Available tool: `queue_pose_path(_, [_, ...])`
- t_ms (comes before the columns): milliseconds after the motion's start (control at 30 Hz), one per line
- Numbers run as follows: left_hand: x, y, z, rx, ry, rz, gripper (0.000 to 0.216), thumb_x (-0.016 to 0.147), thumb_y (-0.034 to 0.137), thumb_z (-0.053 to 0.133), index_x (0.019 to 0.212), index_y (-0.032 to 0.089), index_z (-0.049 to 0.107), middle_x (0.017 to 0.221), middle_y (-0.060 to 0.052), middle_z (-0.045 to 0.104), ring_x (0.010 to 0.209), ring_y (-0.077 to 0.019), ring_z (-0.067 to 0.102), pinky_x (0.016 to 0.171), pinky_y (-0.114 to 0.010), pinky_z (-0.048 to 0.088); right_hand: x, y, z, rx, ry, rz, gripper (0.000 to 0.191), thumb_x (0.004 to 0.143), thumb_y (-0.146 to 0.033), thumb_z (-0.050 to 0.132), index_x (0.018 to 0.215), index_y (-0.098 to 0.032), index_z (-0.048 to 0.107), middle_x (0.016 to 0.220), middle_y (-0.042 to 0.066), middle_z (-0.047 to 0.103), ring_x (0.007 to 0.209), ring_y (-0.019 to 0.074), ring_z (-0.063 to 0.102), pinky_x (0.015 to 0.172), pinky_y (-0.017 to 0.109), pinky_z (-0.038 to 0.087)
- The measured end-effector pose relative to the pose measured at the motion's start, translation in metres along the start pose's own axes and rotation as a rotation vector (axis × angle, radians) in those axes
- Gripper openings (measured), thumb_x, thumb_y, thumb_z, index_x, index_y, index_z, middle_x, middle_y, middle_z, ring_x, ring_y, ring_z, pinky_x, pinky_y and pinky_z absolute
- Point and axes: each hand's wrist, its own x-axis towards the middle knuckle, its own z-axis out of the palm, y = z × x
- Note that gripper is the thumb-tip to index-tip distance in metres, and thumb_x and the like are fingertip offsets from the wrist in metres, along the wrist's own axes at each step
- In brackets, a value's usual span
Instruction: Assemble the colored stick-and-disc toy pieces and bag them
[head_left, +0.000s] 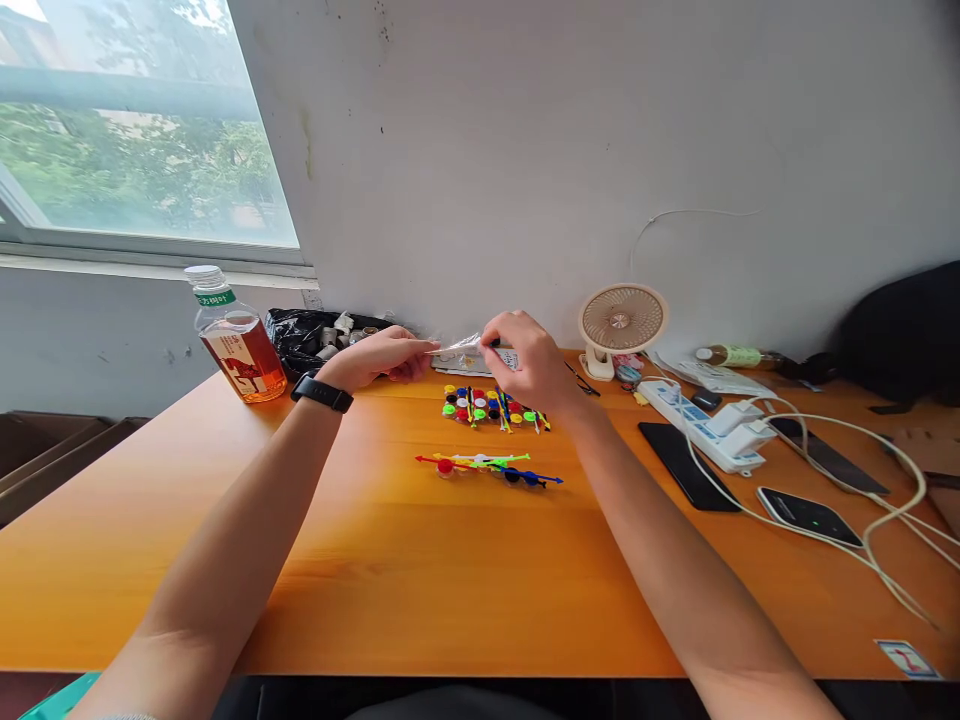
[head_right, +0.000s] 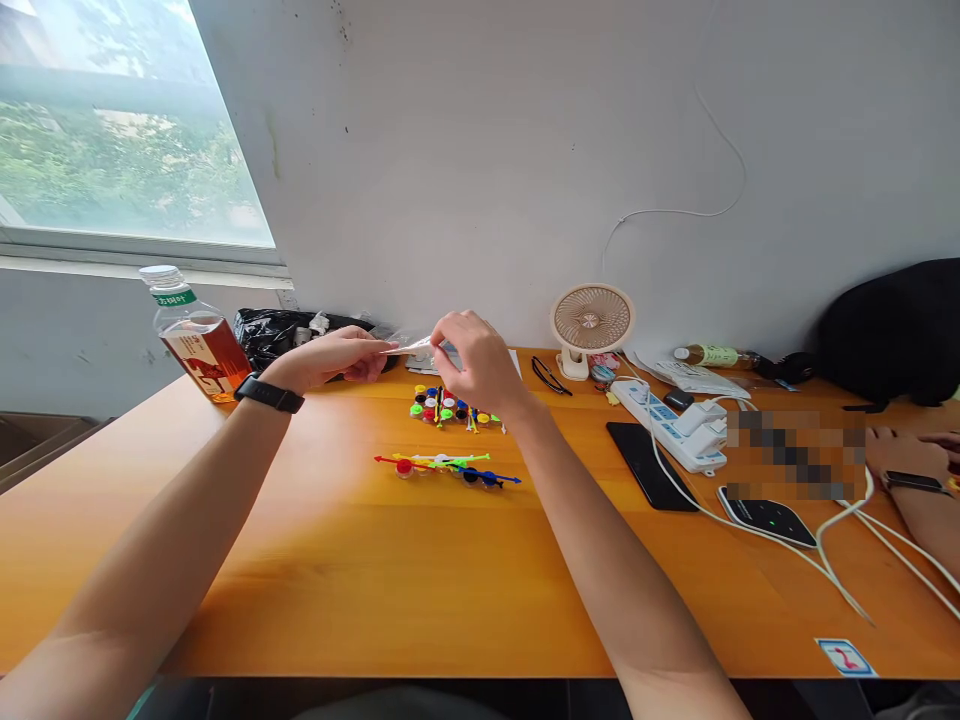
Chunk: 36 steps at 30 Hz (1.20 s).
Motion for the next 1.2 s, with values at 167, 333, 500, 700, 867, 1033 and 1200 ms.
queue_pose_path(167, [-0.017, 0.024, 0.001, 0.289, 0.252, 0.074, 0.069, 0.091, 0.080, 0.056, 0.067, 0.018, 0.072, 0.068, -0.010, 0.072, 0.054, -0.0183, 0.063, 0.049, -0.029, 0.043, 0.002, -0.005, -0.013, 0.234, 0.072, 0.137, 0.005, 0.100, -0.027, 0.055, 0.096, -0.024, 0.057, 0.099, 0.005, 0.068, 0.097, 0.0239, 0.064, 0.092, 0.042, 0.051])
queue_pose_path(333, [-0.037, 0.054, 0.016, 0.228, 0.383, 0.421, 0.068, 0.101, 0.075, 0.044, 0.095, 0.018, 0.080, 0.095, -0.011, 0.079, 0.078, -0.0193, 0.070, 0.065, -0.029, 0.052, 0.006, -0.008, -0.017, 0.439, 0.078, 0.286, 0.017, 0.104, -0.043, 0.052, 0.104, -0.027, 0.050, 0.095, 0.004, 0.066, 0.096, 0.0217, 0.066, 0.092, 0.041, 0.054])
queue_pose_path(500, [-0.038, 0.057, 0.030, 0.303, 0.237, 0.491, 0.039, 0.085, 0.057, 0.080, 0.085, 0.018, 0.078, 0.081, -0.006, 0.077, 0.074, -0.0174, 0.068, 0.066, -0.027, 0.051, 0.006, -0.005, -0.010, 0.625, 0.007, 0.403, 0.036, 0.101, -0.061, 0.057, 0.112, -0.028, 0.046, 0.087, 0.000, 0.064, 0.085, 0.0192, 0.065, 0.086, 0.038, 0.056])
queue_pose_path(700, [-0.028, 0.038, 0.015, 0.102, 0.223, 0.441, 0.034, 0.088, 0.049, 0.079, 0.079, 0.018, 0.068, 0.074, -0.006, 0.075, 0.071, -0.0165, 0.070, 0.067, -0.027, 0.052, -0.002, 0.017, -0.006, 0.745, -0.187, 0.507, 0.069, 0.077, -0.049, 0.089, 0.131, -0.025, 0.055, 0.089, -0.001, 0.069, 0.084, 0.0179, 0.067, 0.077, 0.032, 0.056])
queue_pose_path(867, [-0.039, 0.037, 0.004, 0.178, -0.025, 0.406, 0.030, 0.081, 0.042, 0.086, 0.099, 0.020, 0.077, 0.088, -0.006, 0.078, 0.082, -0.0181, 0.072, 0.070, -0.027, 0.053, -0.004, 0.023, -0.010, 0.717, -0.330, 0.454, 0.040, 0.079, -0.040, 0.088, 0.110, -0.019, 0.074, 0.084, 0.000, 0.070, 0.077, 0.0152, 0.066, 0.072, 0.029, 0.055])
queue_pose_path(1033, [-0.038, 0.038, 0.007, 0.293, -0.061, 0.440, 0.032, 0.092, 0.049, 0.074, 0.086, 0.018, 0.078, 0.079, -0.003, 0.075, 0.071, -0.0141, 0.064, 0.061, -0.024, 0.043, -0.003, 0.013, -0.015, 0.695, -0.484, 0.446, 0.043, 0.081, -0.043, 0.087, 0.115, -0.018, 0.076, 0.081, 0.001, 0.072, 0.068, 0.0145, 0.065, 0.056, 0.025, 0.050])
queue_pose_path(1200, [-0.033, 0.032, -0.006, 0.418, -0.072, 0.435, 0.032, 0.088, 0.047, 0.078, 0.083, 0.016, 0.081, 0.076, -0.004, 0.076, 0.069, -0.0138, 0.063, 0.061, -0.023, 0.043, -0.004, 0.018, -0.024, 0.692, -0.596, 0.480, 0.037, 0.082, -0.046, 0.086, 0.101, -0.014, 0.079, 0.081, 0.005, 0.075, 0.062, 0.0126, 0.064, 0.053, 0.024, 0.049])
